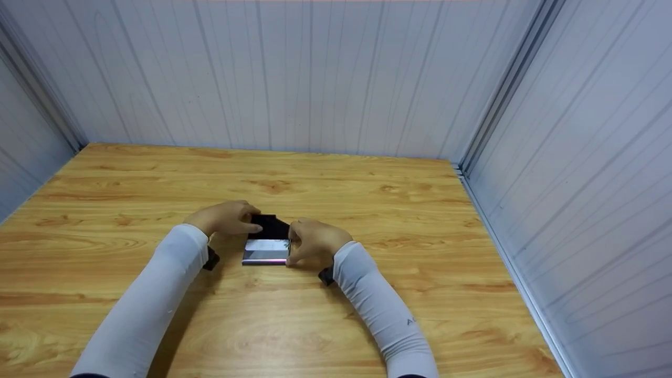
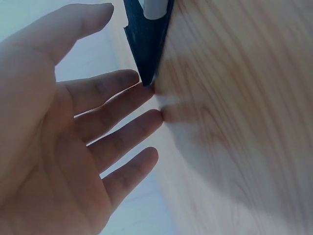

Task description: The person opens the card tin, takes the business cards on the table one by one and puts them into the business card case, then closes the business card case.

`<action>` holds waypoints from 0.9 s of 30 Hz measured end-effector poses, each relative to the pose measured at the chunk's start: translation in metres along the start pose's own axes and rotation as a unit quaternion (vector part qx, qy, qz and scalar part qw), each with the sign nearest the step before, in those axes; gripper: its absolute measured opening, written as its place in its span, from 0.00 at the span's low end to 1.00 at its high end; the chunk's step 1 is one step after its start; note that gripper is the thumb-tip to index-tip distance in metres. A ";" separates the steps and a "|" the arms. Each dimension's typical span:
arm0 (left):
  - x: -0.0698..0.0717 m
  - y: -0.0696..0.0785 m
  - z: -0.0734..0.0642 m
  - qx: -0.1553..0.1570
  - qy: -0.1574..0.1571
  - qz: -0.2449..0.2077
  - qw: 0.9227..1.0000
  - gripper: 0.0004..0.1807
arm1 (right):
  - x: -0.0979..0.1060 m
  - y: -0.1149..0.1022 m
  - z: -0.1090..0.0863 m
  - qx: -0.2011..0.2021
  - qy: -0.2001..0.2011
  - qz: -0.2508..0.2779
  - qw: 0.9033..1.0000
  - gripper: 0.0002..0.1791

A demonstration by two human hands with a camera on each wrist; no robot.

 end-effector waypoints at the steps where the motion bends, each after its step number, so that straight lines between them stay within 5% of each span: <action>1: 0.000 0.000 0.000 -0.001 0.002 0.001 1.000 0.35 | 0.000 0.000 0.000 -0.001 -0.001 0.001 1.000 0.28; 10: 0.003 0.001 0.002 -0.034 0.026 0.006 0.999 0.32 | 0.000 0.000 0.000 0.005 0.003 0.006 1.000 0.27; 19: 0.006 0.004 -0.006 -0.081 0.095 0.019 0.992 0.24 | -0.001 -0.002 0.001 0.012 0.001 0.006 1.000 0.28; 27: 0.005 0.007 -0.014 -0.098 0.134 -0.030 0.986 0.15 | -0.001 -0.001 0.004 0.002 0.000 0.010 1.000 0.29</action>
Point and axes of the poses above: each hand's wrist, its own z-axis towards the middle knuckle, its own x-axis out of the back of the hand, y = z × x, the point moved 3 cm from there along z, towards the middle knuckle, and after that the axes turned 10 degrees about -x, right-handed, at the moved point
